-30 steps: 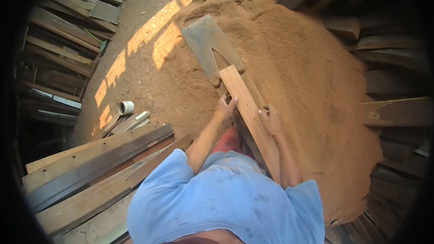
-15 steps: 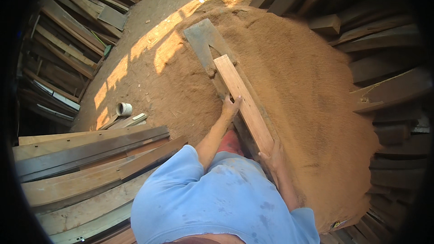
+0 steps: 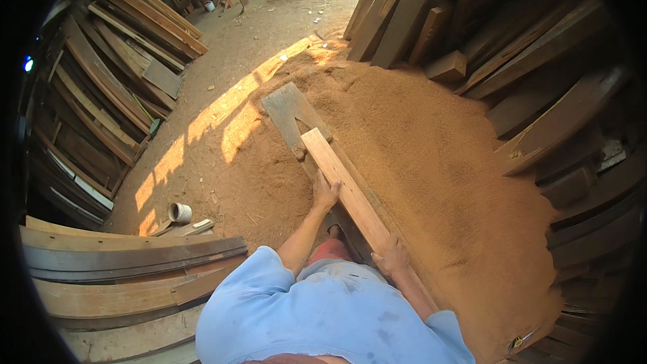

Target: The person positions a long wooden plank on a support and uses a handheld circular saw to cut it. They guide the saw along the plank's length, creating sawdust, and then lift the cut piece to inspect the result.

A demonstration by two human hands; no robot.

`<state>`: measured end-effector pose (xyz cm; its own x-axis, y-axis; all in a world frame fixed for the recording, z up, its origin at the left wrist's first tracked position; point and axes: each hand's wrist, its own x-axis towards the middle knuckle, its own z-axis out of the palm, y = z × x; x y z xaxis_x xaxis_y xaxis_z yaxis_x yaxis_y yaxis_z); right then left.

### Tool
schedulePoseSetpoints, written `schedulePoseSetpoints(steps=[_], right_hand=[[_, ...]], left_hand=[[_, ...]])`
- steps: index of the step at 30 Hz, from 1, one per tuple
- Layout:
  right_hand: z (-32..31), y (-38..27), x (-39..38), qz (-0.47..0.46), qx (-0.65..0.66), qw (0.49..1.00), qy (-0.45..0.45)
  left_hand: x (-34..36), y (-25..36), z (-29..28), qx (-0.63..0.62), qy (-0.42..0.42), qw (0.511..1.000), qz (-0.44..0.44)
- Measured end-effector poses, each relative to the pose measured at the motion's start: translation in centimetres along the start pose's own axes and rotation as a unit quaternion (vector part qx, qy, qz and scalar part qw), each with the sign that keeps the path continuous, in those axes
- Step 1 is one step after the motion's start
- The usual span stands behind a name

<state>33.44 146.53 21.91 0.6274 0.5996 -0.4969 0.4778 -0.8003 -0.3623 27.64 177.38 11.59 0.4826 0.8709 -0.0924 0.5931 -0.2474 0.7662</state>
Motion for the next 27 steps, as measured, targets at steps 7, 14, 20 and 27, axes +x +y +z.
schedulePoseSetpoints(steps=[7, 14, 20, 27], right_hand=[[-1.7, 0.5, -0.6, -0.001, 0.100, 0.995, -0.009], [1.0, 7.6, -1.7, 0.086, 0.206, 0.968, 0.112], [1.4, 9.3, -9.1, 0.269, 0.141, 0.945, 0.116], [2.5, 4.9, -9.9, 0.329, 0.061, 0.934, 0.125]], left_hand=[[-5.9, 9.4, 0.0, 0.174, -0.105, 0.927, 0.316], [-11.6, 10.1, 6.1, 0.209, -0.330, 0.779, 0.490], [-12.9, 11.2, 5.9, 0.258, -0.486, 0.575, 0.606], [-12.4, 11.7, 6.7, 0.268, -0.492, 0.534, 0.634]])
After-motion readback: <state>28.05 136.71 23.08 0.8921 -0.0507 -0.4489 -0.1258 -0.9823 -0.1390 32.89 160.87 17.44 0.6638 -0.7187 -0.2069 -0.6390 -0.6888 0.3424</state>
